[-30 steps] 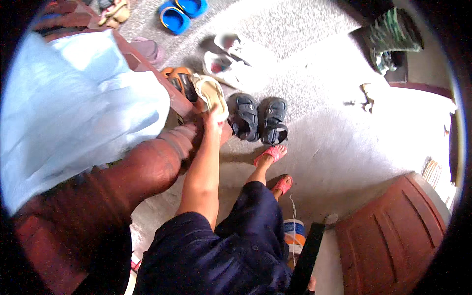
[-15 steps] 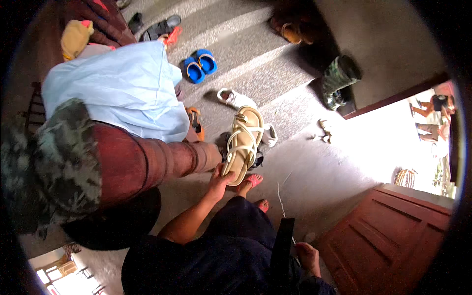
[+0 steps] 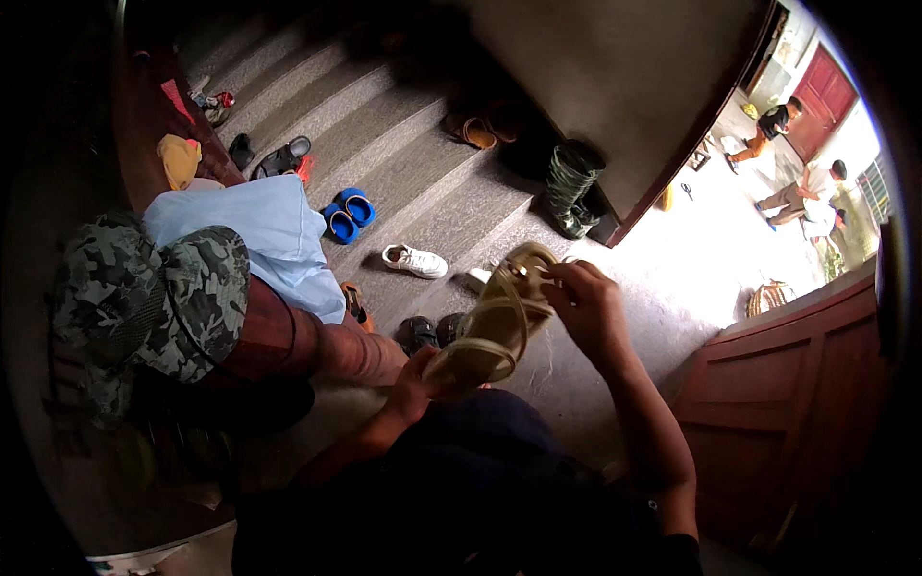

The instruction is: The person picks up a beige sandal and sits on the ground in a courtyard. They use a needle and thread to sew the strap to the sole, repeatedly pulling the thread through the material. The sandal remains in hand throughout the clip.

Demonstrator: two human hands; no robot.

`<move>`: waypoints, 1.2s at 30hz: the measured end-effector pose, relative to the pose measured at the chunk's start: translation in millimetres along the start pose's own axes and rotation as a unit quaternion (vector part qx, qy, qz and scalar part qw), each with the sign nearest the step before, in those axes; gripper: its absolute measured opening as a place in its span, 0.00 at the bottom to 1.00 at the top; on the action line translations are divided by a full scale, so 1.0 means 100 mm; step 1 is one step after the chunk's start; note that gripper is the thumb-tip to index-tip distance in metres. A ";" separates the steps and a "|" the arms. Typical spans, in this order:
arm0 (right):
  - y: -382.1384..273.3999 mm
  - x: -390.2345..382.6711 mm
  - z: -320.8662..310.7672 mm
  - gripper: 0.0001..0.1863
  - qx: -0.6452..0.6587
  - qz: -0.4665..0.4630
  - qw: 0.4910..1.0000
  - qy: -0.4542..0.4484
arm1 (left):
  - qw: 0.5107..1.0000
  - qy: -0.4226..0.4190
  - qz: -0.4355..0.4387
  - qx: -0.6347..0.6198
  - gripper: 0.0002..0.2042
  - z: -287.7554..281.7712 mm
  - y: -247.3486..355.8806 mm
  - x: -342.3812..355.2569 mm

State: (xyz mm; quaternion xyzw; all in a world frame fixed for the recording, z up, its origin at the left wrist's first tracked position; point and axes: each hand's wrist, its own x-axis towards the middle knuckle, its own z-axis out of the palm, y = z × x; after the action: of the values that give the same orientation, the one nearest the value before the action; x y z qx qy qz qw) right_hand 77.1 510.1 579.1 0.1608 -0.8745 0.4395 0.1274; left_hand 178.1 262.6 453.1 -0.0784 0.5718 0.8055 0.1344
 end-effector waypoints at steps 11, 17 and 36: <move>-0.09 -0.09 -0.09 0.09 -0.004 -0.056 0.996 -0.065 | 0.993 -0.049 -0.044 -0.101 0.15 0.07 0.20 -0.28; -0.01 -0.12 -0.11 0.07 0.052 -0.007 0.997 -0.063 | 0.987 -0.082 -0.049 -0.128 0.16 0.06 0.17 -0.26; -0.48 -0.26 -0.16 0.05 -0.092 -0.223 0.970 -0.033 | 0.961 -0.138 0.079 0.228 0.18 0.86 0.89 0.30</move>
State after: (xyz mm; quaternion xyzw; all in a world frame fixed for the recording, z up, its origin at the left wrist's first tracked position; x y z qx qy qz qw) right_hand 120.7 500.5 613.6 0.3535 -0.8572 0.3118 0.2076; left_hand 125.0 320.3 553.5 0.1111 0.7204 0.6650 0.1625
